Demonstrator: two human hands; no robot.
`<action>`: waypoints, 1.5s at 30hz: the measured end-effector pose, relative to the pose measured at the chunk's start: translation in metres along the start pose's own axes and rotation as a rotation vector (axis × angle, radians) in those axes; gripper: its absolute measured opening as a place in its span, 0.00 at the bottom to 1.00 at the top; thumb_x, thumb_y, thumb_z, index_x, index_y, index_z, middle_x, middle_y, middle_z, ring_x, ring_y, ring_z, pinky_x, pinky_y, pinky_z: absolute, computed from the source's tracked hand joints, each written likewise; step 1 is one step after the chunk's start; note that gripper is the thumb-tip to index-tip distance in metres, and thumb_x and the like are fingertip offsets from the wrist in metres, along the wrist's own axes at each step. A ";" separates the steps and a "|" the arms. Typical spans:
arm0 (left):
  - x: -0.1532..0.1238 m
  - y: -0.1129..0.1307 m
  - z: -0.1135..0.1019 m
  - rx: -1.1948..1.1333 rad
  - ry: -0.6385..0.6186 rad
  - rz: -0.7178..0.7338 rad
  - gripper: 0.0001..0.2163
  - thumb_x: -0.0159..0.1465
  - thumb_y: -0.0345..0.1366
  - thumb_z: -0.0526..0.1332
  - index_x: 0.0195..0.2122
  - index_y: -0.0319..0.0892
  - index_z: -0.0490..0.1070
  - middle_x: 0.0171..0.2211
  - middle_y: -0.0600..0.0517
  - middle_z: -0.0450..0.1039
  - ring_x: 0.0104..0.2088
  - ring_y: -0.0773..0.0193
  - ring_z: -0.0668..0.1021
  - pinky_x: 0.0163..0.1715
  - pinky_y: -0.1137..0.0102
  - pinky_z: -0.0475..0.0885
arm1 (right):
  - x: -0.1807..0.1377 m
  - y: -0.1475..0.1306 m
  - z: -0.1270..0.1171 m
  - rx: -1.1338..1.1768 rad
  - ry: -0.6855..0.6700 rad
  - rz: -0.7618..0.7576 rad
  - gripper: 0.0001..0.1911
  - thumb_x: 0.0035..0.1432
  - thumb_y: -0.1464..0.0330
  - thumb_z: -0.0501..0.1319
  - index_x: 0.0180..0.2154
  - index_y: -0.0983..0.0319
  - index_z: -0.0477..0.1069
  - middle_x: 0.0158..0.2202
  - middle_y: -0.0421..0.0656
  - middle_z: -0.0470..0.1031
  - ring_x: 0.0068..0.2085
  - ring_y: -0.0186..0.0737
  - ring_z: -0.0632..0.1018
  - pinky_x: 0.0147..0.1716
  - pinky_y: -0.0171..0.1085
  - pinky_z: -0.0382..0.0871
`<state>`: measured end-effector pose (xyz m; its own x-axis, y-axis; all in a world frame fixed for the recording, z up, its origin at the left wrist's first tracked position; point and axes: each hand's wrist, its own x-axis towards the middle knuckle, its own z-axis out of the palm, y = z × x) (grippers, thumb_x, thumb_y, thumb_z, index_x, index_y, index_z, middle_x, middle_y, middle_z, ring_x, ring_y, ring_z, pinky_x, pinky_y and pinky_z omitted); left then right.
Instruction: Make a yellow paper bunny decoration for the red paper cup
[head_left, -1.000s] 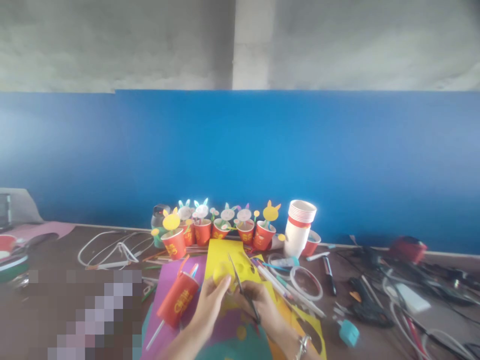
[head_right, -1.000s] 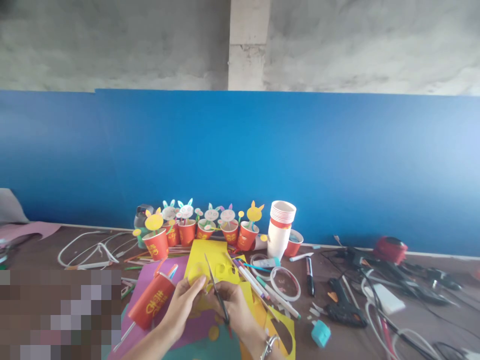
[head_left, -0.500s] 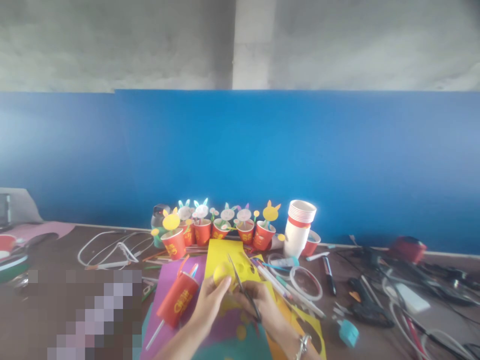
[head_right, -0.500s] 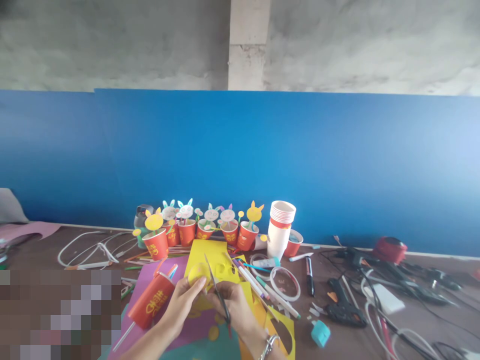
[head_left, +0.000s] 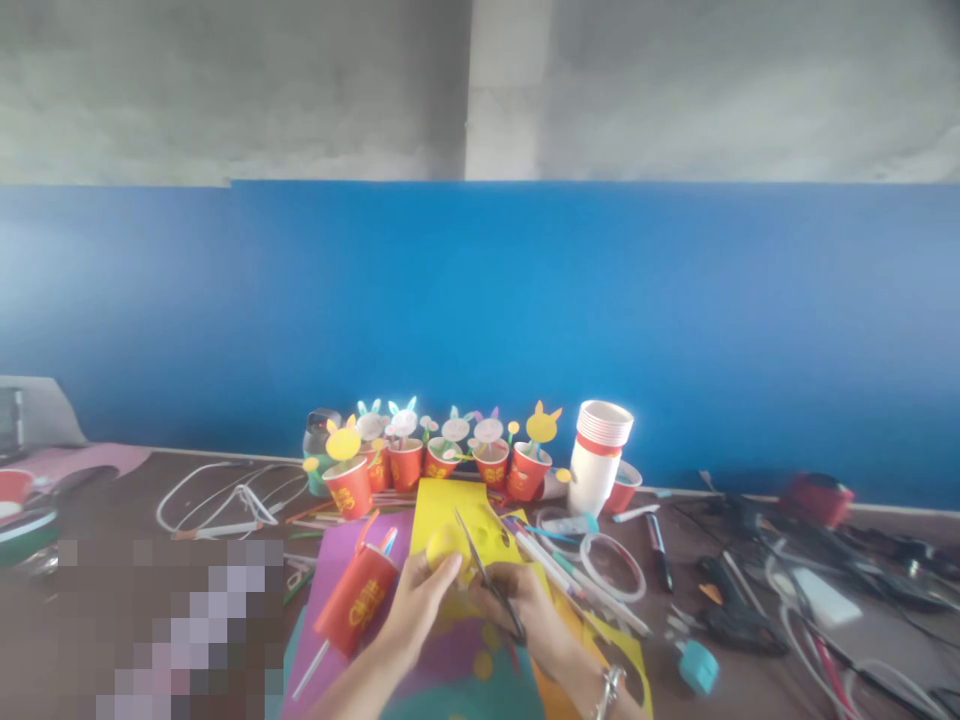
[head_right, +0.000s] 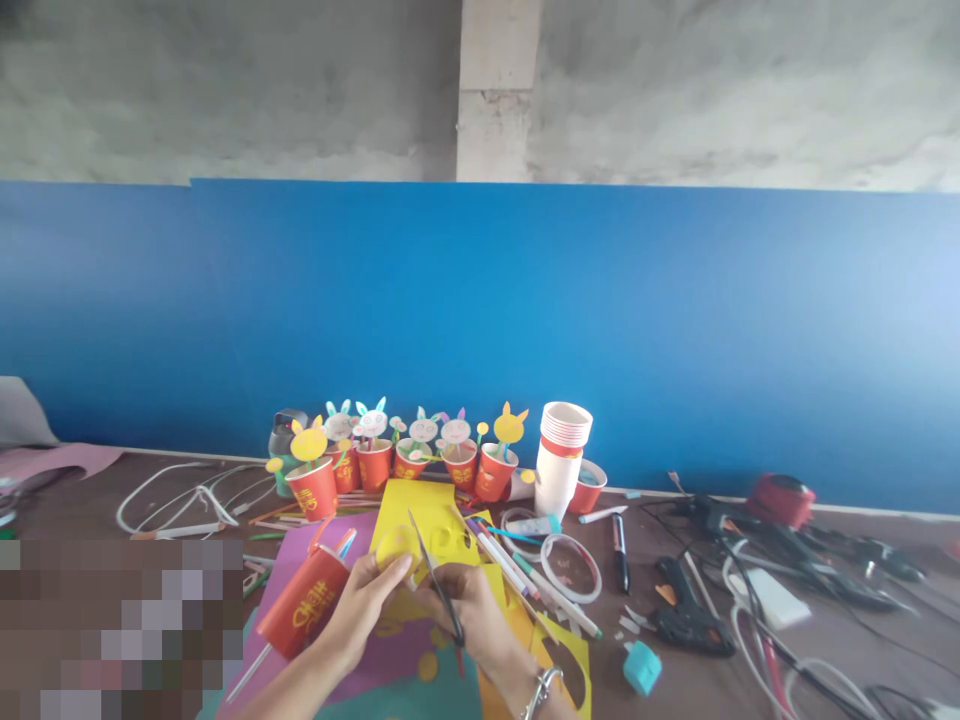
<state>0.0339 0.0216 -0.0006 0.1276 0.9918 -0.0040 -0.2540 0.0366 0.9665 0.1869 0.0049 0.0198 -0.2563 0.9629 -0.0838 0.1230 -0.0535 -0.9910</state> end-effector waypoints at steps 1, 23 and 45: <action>0.000 0.000 0.000 -0.007 -0.004 -0.005 0.18 0.52 0.50 0.68 0.21 0.38 0.71 0.20 0.52 0.72 0.23 0.64 0.74 0.25 0.72 0.67 | 0.000 -0.001 0.000 -0.002 -0.003 0.006 0.16 0.44 0.58 0.68 0.22 0.64 0.68 0.15 0.31 0.57 0.17 0.25 0.57 0.17 0.30 0.48; -0.001 -0.005 -0.003 -0.014 0.108 -0.059 0.19 0.49 0.52 0.69 0.25 0.38 0.73 0.22 0.53 0.74 0.25 0.63 0.75 0.25 0.72 0.67 | 0.001 0.004 -0.001 0.008 -0.008 0.069 0.15 0.45 0.58 0.67 0.25 0.63 0.69 0.15 0.32 0.60 0.15 0.27 0.61 0.15 0.30 0.51; -0.003 0.000 0.004 0.009 0.078 -0.019 0.19 0.51 0.51 0.68 0.19 0.38 0.70 0.18 0.54 0.70 0.21 0.67 0.71 0.22 0.74 0.64 | -0.002 0.002 0.001 0.015 -0.012 0.001 0.18 0.47 0.52 0.65 0.29 0.61 0.74 0.17 0.34 0.61 0.17 0.29 0.61 0.17 0.31 0.54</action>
<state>0.0371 0.0186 0.0000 0.0571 0.9975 -0.0423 -0.2431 0.0550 0.9684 0.1864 0.0028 0.0174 -0.2677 0.9597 -0.0855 0.1085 -0.0581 -0.9924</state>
